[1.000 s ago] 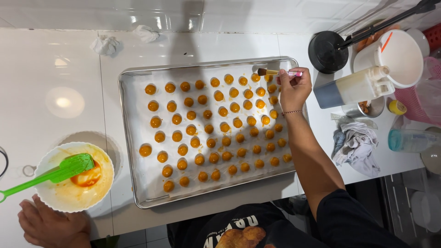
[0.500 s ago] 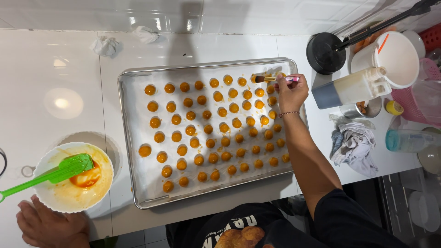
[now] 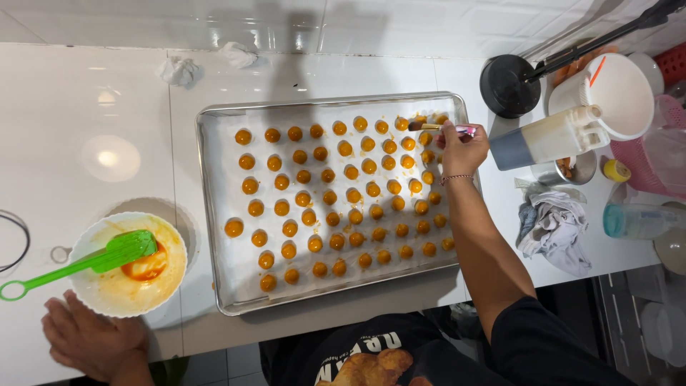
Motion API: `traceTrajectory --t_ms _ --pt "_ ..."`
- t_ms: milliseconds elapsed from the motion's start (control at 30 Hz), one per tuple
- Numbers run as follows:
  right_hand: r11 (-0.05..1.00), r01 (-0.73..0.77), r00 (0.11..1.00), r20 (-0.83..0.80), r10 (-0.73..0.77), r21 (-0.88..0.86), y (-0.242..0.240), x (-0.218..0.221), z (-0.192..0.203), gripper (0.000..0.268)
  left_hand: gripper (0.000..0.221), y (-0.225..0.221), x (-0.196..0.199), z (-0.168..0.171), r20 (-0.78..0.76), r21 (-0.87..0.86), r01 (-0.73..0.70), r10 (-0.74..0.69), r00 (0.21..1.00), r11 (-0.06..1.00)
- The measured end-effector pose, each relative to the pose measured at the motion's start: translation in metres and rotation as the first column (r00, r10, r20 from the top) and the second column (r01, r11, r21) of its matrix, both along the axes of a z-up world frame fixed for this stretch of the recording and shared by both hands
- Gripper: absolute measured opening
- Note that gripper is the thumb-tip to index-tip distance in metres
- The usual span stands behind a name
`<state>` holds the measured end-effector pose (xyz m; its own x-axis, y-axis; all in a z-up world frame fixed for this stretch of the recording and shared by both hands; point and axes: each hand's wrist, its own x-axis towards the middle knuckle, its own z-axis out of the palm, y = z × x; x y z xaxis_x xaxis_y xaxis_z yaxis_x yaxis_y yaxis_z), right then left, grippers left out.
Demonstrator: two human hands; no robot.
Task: Glaze cookies on a baking sheet with egg wash using a brush and adjust oven settings.
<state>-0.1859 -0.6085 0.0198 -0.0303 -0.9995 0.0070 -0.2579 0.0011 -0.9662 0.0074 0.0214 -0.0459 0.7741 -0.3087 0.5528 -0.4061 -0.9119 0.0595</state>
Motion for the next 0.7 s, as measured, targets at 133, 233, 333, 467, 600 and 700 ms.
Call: traceTrajectory --t_ms 133,233,333,467,600,700 --pt "0.992 -0.008 0.920 0.389 0.056 -0.126 0.014 -0.021 0.015 0.027 0.072 -0.004 -0.002 0.008 -0.280 -0.077 -0.121 0.095 0.955 0.990" --pt "0.989 0.032 0.828 0.559 0.053 -0.141 0.048 -0.045 0.054 0.021 0.075 -0.009 0.000 0.013 -0.358 -0.077 -0.172 0.134 0.924 0.982" --pt "0.988 0.152 0.732 0.676 -0.086 -0.039 0.101 -0.070 0.094 0.017 0.071 -0.007 0.000 0.012 -0.392 -0.161 -0.212 0.135 0.910 0.964" --pt "0.969 0.235 0.649 0.754 -0.100 -0.073 0.152 -0.119 0.099 0.021 0.031 -0.006 -0.018 0.030 0.088 -0.556 -0.028 0.092 0.992 0.831" --pt "0.932 0.363 0.680 0.679 -0.278 0.018 0.233 -0.137 0.135 0.018 0.031 -0.047 -0.038 0.189 -0.118 -0.891 -0.044 -0.138 0.983 0.453" --pt "0.907 0.416 0.643 0.684 -0.345 0.066 0.281 -0.131 0.150 0.012 0.099 -0.055 -0.053 0.334 0.147 -0.962 -0.151 -0.897 0.416 -0.228"
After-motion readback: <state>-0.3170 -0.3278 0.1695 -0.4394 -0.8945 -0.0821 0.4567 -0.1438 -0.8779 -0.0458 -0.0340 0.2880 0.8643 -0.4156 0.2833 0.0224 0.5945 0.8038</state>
